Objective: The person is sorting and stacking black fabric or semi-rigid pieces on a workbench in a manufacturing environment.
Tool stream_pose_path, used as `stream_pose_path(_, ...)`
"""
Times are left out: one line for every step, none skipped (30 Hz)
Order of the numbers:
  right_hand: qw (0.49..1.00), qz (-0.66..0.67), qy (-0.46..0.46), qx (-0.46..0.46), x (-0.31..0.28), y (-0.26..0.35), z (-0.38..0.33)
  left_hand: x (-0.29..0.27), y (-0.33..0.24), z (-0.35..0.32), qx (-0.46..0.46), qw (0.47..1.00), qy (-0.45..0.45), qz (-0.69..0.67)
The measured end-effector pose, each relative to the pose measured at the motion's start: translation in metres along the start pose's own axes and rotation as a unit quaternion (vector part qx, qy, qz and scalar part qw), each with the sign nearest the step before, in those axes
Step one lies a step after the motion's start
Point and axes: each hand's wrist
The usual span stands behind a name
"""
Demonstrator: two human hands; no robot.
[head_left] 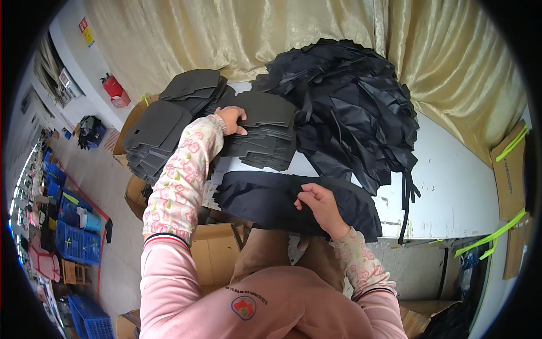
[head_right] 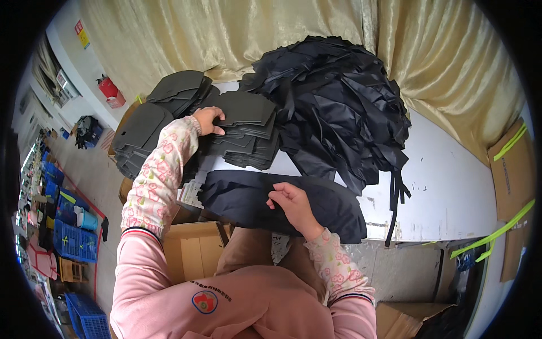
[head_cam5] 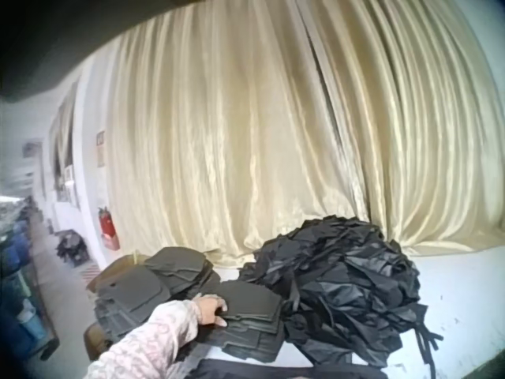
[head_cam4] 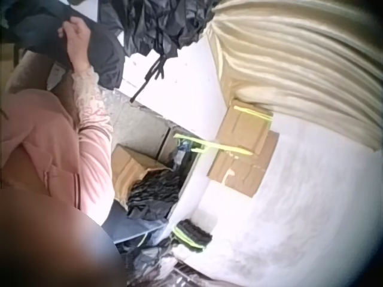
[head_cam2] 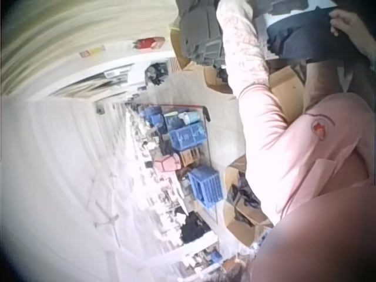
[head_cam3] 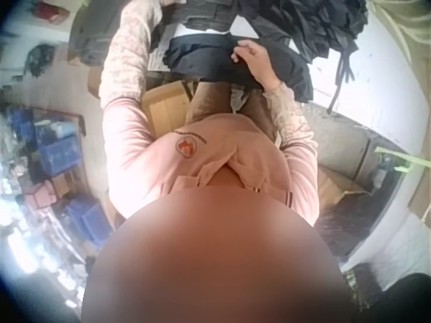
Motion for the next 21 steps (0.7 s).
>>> stream_pose_path(1.0,0.003,-0.002,-0.001,0.0,-0.001,0.001,0.0,0.0,-0.009,0.043,0.998,-0.042,-0.01)
stream_pose_path(1.0,0.001,0.003,-0.009,0.0,-0.002,0.001,-0.004,-0.003,-0.018,0.046,0.998,-0.039,-0.008)
stream_pose_path(1.0,-0.002,0.008,-0.017,0.001,-0.003,0.002,-0.009,-0.006,-0.028,0.083,0.989,-0.115,-0.034)
stream_pose_path(1.0,0.001,0.005,-0.017,0.003,-0.003,0.003,-0.015,-0.012,-0.039,0.118,0.973,-0.191,-0.061)
stream_pose_path(0.999,0.0,-0.028,-0.043,0.003,-0.004,0.005,-0.018,-0.035,-0.047,0.151,0.938,-0.266,-0.161)
stream_pose_path(0.996,-0.001,-0.063,-0.069,0.003,-0.004,0.007,-0.019,-0.065,-0.056,0.182,0.888,-0.334,-0.258)
stream_pose_path(0.995,0.005,-0.07,-0.07,0.005,-0.001,0.009,-0.019,-0.095,-0.068,0.165,0.86,-0.34,-0.344)
stream_pose_path(0.986,-0.059,-0.105,-0.118,0.009,0.008,0.01,-0.013,-0.12,-0.079,0.142,0.825,-0.343,-0.425)
stream_pose_path(0.969,-0.123,-0.138,-0.165,0.015,0.016,0.01,0.004,-0.133,-0.086,0.157,0.803,-0.342,-0.462)
stream_pose_path(0.969,-0.12,-0.135,-0.166,0.024,0.025,0.01,0.021,-0.142,-0.094,0.168,0.778,-0.345,-0.498)
stream_pose_path(0.956,-0.145,-0.142,-0.21,0.031,0.033,0.012,0.037,-0.15,-0.098,0.17,0.763,-0.341,-0.522)
stream_pose_path(0.941,-0.17,-0.151,-0.252,0.038,0.039,0.013,0.051,-0.158,-0.101,0.172,0.747,-0.335,-0.548)
stream_pose_path(0.938,-0.175,-0.151,-0.258,0.041,0.044,0.014,0.061,-0.168,-0.103,0.159,0.709,-0.329,-0.603)
stream_pose_path(0.939,-0.174,-0.15,-0.257,0.042,0.043,0.014,0.068,-0.175,-0.105,0.143,0.668,-0.322,-0.656)
stream_pose_path(0.937,-0.185,-0.147,-0.257,0.042,0.041,0.015,0.076,-0.176,-0.105,0.159,0.668,-0.317,-0.654)
stream_pose_path(0.935,-0.197,-0.143,-0.257,0.041,0.039,0.016,0.08,-0.176,-0.106,0.158,0.676,-0.297,-0.655)
stream_pose_path(0.936,-0.196,-0.142,-0.257,0.041,0.037,0.014,0.084,-0.177,-0.108,0.159,0.714,-0.301,-0.612)
stream_pose_path(0.944,-0.183,-0.133,-0.242,0.041,0.035,0.012,0.085,-0.179,-0.11,0.16,0.749,-0.304,-0.566)
stream_pose_path(0.951,-0.173,-0.129,-0.222,0.04,0.032,0.01,0.083,-0.181,-0.111,0.161,0.747,-0.3,-0.571)
stream_pose_path(0.951,-0.175,-0.134,-0.218,0.038,0.03,0.009,0.078,-0.184,-0.111,0.192,0.774,-0.292,-0.528)
stream_pose_path(0.961,-0.167,-0.124,-0.181,0.036,0.028,0.007,0.076,-0.184,-0.11,0.223,0.798,-0.284,-0.483)
Point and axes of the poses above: each hand's wrist, its own z-axis towards the middle knuckle, its own x-axis out of the palm, y = z × x, and after that the axes turned 11 degrees about x, right-handed
